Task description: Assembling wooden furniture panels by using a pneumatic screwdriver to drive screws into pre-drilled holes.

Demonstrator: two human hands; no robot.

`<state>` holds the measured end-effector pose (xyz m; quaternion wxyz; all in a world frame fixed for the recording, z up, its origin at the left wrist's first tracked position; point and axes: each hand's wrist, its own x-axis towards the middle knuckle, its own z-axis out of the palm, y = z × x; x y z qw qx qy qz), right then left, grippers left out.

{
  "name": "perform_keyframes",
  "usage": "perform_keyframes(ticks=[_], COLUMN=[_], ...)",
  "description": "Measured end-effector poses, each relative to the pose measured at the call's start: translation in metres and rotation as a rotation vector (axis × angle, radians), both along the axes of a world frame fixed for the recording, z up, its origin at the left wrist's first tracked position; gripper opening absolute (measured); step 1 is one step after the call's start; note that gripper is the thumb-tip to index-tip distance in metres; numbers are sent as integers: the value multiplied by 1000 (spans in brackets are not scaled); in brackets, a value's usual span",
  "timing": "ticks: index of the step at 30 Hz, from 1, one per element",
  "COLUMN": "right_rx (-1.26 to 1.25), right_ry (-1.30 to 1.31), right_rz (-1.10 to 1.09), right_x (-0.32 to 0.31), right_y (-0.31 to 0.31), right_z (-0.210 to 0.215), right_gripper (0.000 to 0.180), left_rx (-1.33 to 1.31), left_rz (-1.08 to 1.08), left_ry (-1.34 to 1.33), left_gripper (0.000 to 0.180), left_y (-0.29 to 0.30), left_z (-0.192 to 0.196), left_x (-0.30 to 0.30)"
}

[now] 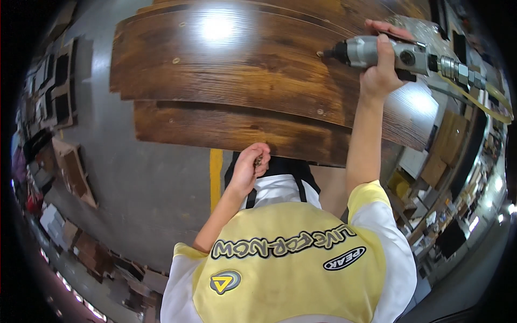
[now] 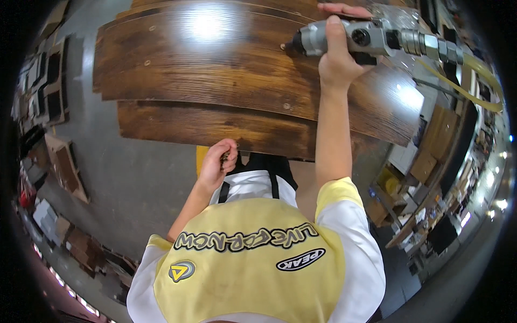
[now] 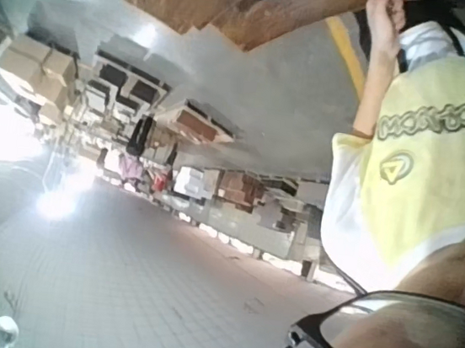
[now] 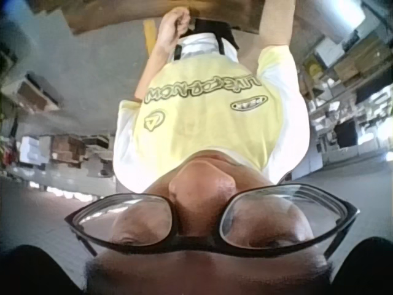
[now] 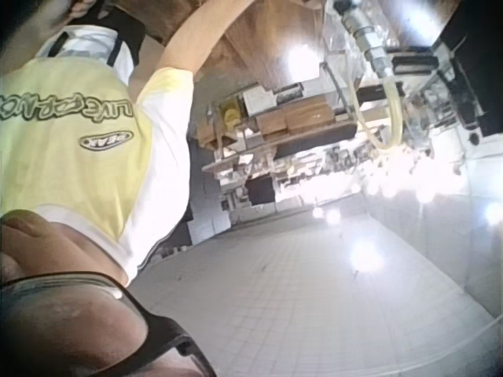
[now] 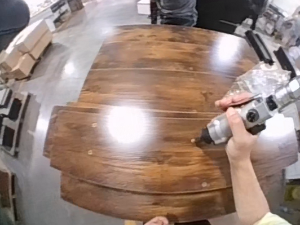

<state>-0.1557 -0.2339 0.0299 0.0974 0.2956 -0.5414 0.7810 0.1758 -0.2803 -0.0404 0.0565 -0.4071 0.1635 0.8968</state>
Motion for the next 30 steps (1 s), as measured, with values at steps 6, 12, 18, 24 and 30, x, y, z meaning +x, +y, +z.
perform_keyframes(ticks=[6,12,18,24,30], right_rx=[-87,-57,-114,-288,-437], right_ry=[-76,-170,-470,-735,-820], right_rz=[131,78,-166,-247,-251], right_x=[28,60,77,73,68], right_y=[-33,-47,-33,-6,12], right_z=[-2,-5,-10,-37,-52], right_gripper=[24,23,17,19,18], left_rx=[-16,2,-429,-534,-438], left_rz=[107,165,-194,-364,-299], left_ry=[-6,37,-111,-178,-56], left_gripper=[20,30,52,53,51], left_y=[5,-35,-120,-134,-132], left_z=[12,13,-14,-14,-25], left_x=[20,40,-12,-68,-67])
